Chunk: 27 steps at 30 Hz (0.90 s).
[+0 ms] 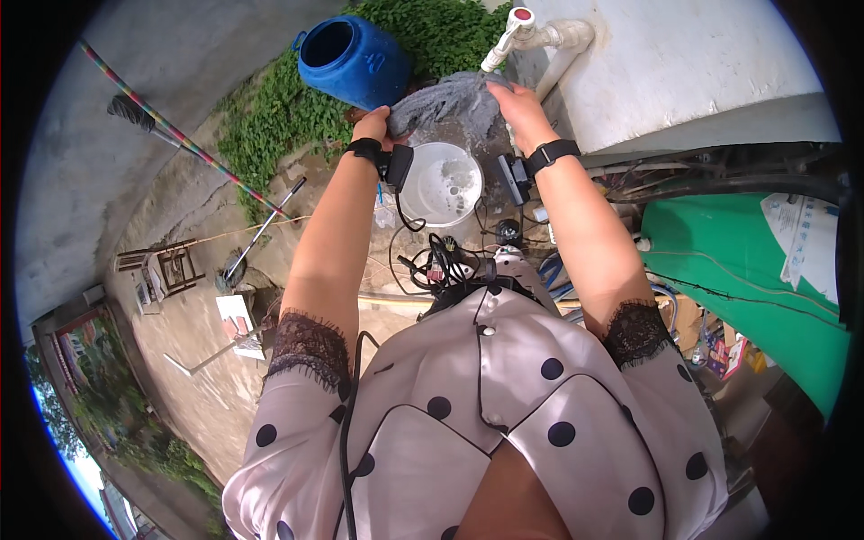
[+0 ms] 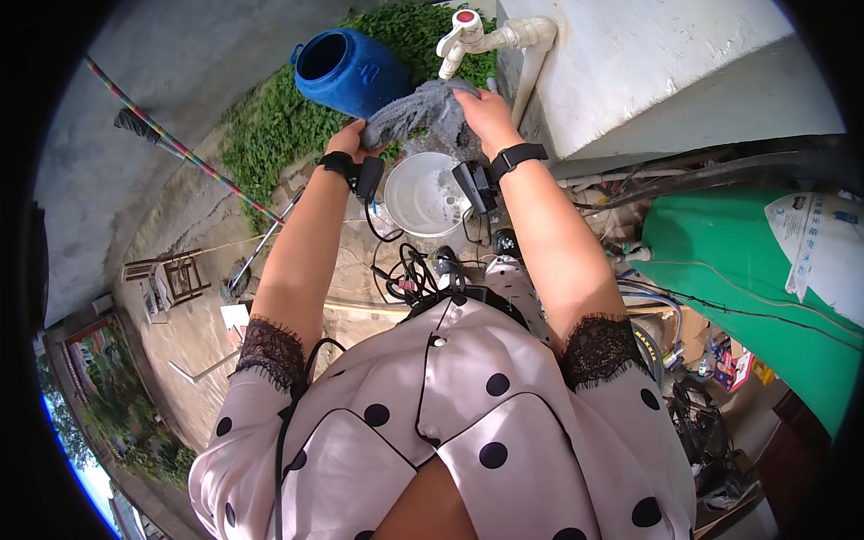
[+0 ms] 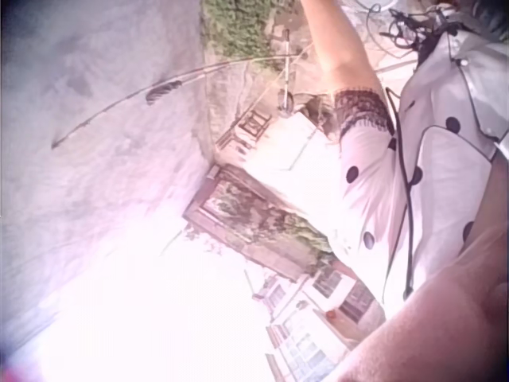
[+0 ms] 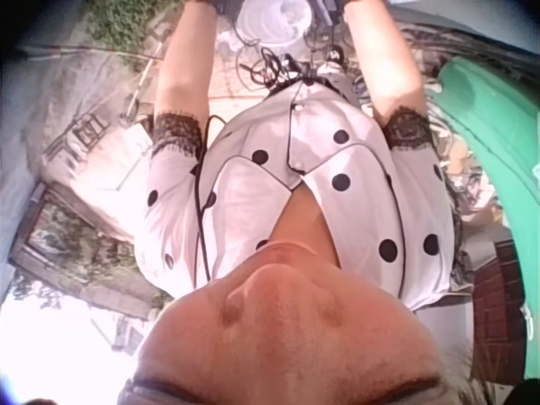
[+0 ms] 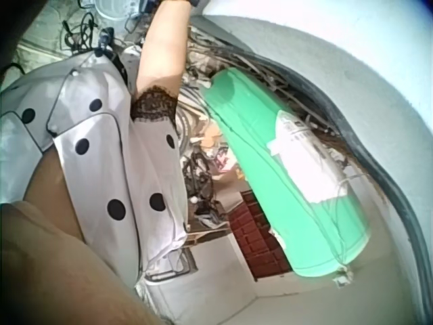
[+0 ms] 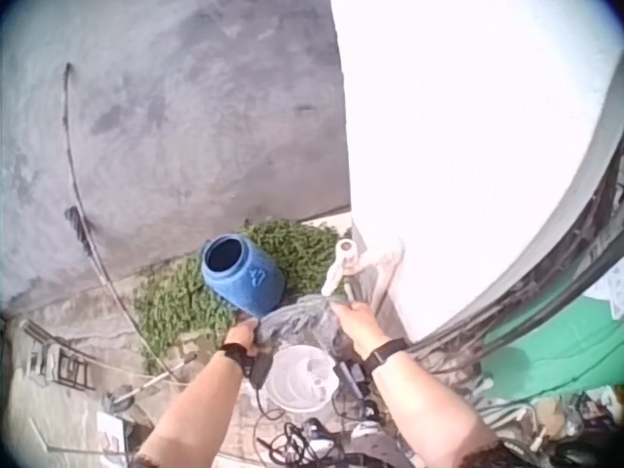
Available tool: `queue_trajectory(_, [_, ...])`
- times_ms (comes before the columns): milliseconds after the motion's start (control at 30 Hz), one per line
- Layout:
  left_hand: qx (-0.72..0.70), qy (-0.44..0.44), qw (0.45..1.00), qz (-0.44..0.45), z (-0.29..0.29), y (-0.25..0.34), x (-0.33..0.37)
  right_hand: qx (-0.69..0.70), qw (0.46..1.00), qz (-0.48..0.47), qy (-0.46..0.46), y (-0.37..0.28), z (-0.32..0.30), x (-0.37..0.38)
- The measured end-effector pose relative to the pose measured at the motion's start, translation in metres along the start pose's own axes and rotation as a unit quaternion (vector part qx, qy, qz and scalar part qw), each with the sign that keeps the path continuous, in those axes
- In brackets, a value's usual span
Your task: The person washes a rag by hand using soapy water from a bucket, pours out the bucket, and rinses the rag under running water from a faucet.
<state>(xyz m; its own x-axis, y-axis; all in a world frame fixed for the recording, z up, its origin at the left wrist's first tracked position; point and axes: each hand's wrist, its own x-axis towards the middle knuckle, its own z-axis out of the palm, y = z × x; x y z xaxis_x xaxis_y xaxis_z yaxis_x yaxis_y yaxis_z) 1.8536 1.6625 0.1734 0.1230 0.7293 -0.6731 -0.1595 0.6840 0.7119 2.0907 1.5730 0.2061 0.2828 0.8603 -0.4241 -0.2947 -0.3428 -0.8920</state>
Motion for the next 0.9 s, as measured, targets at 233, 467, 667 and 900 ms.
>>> queue_trajectory(233, [-0.065, -0.054, 0.981, -0.172, 0.045, -0.015, -0.036, 0.155, 0.984, 0.072, -0.048, -0.002, 0.017, -0.019])
queue_trajectory(467, [0.138, -0.168, 0.971, -0.102, 0.072, -0.009, -0.058, 0.016, 0.984, 0.071, -0.164, -0.01, 0.014, -0.034])
queue_trajectory(667, [-0.026, -0.057, 0.996, -0.059, 0.037, -0.032, -0.028, 0.14, 0.979, 0.058, -0.135, -0.013, -0.013, -0.023])
queue_trajectory(900, [-0.149, 0.016, 0.989, -0.015, -0.036, -0.018, -0.003, 0.171, 0.983, 0.056, -0.027, 0.005, -0.042, -0.003])
